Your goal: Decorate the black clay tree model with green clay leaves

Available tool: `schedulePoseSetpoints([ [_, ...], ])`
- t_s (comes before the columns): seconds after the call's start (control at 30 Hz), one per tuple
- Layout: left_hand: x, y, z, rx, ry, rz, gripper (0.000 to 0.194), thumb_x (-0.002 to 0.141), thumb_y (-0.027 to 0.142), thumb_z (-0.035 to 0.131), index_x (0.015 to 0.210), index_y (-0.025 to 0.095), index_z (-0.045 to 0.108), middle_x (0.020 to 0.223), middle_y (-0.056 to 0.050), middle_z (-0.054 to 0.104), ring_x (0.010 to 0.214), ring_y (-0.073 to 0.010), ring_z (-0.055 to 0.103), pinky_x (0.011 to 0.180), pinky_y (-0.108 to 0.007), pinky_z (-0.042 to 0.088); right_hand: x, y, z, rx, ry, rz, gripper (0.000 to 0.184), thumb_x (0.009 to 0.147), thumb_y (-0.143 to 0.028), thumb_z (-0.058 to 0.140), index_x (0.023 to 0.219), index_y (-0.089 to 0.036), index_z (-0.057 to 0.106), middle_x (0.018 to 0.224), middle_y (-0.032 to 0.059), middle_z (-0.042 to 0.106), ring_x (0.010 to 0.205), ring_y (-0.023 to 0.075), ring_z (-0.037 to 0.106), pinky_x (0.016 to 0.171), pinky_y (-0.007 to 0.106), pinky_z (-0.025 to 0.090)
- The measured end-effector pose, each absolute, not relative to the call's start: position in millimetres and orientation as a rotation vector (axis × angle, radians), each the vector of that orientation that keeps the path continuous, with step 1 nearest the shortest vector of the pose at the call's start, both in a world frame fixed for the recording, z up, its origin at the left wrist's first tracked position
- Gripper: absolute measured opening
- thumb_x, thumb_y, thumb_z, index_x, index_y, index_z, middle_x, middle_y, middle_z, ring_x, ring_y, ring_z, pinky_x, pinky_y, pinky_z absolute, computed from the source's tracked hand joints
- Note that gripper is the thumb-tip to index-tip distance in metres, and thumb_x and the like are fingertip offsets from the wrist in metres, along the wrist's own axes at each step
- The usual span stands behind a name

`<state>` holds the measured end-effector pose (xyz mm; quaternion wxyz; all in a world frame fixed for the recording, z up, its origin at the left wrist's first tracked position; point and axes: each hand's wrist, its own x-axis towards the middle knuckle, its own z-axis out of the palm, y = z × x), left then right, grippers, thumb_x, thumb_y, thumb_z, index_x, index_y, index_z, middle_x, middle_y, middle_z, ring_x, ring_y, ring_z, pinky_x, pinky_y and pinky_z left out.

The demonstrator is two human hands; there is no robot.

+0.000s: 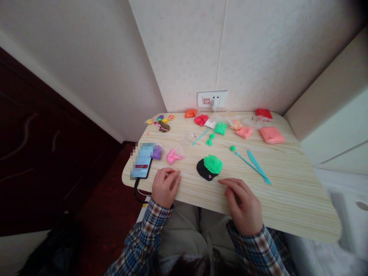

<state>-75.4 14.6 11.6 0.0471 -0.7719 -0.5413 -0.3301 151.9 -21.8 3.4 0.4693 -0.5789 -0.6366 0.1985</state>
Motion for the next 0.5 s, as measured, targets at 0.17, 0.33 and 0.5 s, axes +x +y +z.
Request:
schedulePoseSetpoints([
  [0.17, -72, 33, 23, -2.223, -1.767, -0.943, 0.037, 0.082, 0.025, 0.060, 0.117, 0.016, 0.056, 0.107, -0.011, 0.058, 0.101, -0.0243, 0.050, 0.087, -0.039, 0.044, 151, -22, 2, -1.423, -1.581, 0.467, 0.026, 0.085, -0.019, 0.042, 0.093, -0.020, 0.067, 0.094, 0.0078, 0.064, 0.082, 0.0185, 0.061, 0.071, 0.032, 0.051],
  [0.33, -68, 61, 28, -2.230, -1.948, -0.760, 0.044, 0.083, 0.027, 0.059, 0.124, 0.014, 0.047, 0.117, -0.013, 0.058, 0.110, -0.0274, 0.050, 0.092, -0.045, 0.037, 152, -23, 1, -1.407, -1.609, 0.444, 0.026, 0.086, -0.020, 0.042, 0.093, -0.020, 0.067, 0.093, 0.0072, 0.064, 0.081, 0.0182, 0.061, 0.071, 0.032, 0.051],
  [0.5, -72, 55, 22, -2.380, -1.846, -0.980, 0.033, 0.083, 0.027, 0.060, 0.113, 0.014, 0.055, 0.108, -0.011, 0.064, 0.101, -0.0241, 0.058, 0.089, -0.040, 0.043, 151, -25, -1, -1.357, -1.615, 0.463, 0.026, 0.085, -0.018, 0.042, 0.094, -0.020, 0.066, 0.094, 0.0075, 0.064, 0.084, 0.0186, 0.061, 0.072, 0.032, 0.051],
])
